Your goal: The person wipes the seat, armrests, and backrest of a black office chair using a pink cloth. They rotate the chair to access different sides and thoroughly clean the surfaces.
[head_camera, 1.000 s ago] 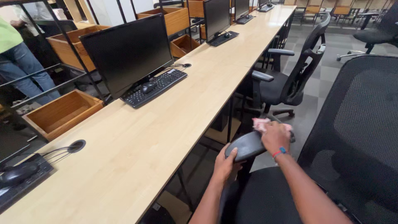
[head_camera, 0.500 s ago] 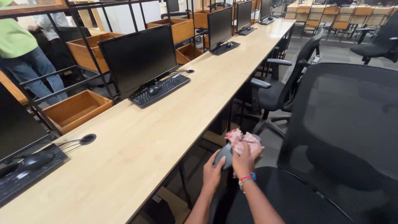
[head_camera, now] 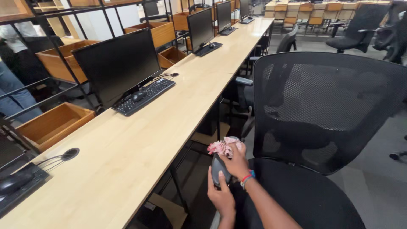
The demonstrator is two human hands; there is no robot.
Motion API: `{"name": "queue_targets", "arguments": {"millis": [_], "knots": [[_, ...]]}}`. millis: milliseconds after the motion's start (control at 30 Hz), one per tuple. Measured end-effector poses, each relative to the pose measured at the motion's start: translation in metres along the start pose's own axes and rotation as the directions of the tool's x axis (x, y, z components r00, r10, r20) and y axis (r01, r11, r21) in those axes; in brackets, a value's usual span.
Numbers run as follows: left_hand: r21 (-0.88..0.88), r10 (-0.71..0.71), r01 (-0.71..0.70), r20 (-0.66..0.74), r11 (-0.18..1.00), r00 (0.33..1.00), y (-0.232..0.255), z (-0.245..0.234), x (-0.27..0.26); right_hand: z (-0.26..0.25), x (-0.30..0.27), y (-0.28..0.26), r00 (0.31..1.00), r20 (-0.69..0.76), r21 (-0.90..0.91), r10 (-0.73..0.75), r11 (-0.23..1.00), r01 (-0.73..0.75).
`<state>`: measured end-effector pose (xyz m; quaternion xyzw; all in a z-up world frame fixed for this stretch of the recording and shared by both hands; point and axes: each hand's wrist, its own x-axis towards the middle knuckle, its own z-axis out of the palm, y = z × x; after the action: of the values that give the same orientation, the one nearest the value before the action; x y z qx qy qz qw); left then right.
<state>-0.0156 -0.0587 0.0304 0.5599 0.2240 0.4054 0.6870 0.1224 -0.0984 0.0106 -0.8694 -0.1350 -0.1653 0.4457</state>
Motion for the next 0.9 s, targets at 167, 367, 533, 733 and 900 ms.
{"name": "queue_targets", "arguments": {"millis": [167, 367, 533, 733, 900], "knots": [[0.096, 0.052, -0.063, 0.115, 0.993, 0.992, 0.013, 0.004, -0.02, -0.017, 0.018, 0.055, 0.993, 0.053, 0.049, -0.107, 0.993, 0.105], [0.411, -0.184, 0.045, 0.305, 0.91, 0.934, 0.021, 0.01, -0.045, -0.076, 0.021, 0.033, 0.988, 0.097, -0.155, 0.117, 0.983, -0.101], [0.367, -0.042, -0.219, 0.586, 0.904, 0.809, 0.032, 0.001, -0.007, -0.113, -0.025, -0.078, 0.821, 0.014, -0.682, 0.571, 0.606, -0.41], [0.014, 0.598, -0.842, 0.698, 0.539, 0.394, 0.116, 0.143, 0.069, -0.164, -0.057, -0.046, 0.972, 0.113, -0.611, 0.205, 0.786, -0.095], [-0.187, 0.305, -0.904, 0.899, -0.385, -0.316, 0.153, 0.268, 0.104, -0.221, -0.105, -0.023, 0.959, 0.283, -0.44, 0.003, 0.889, 0.127]]}}
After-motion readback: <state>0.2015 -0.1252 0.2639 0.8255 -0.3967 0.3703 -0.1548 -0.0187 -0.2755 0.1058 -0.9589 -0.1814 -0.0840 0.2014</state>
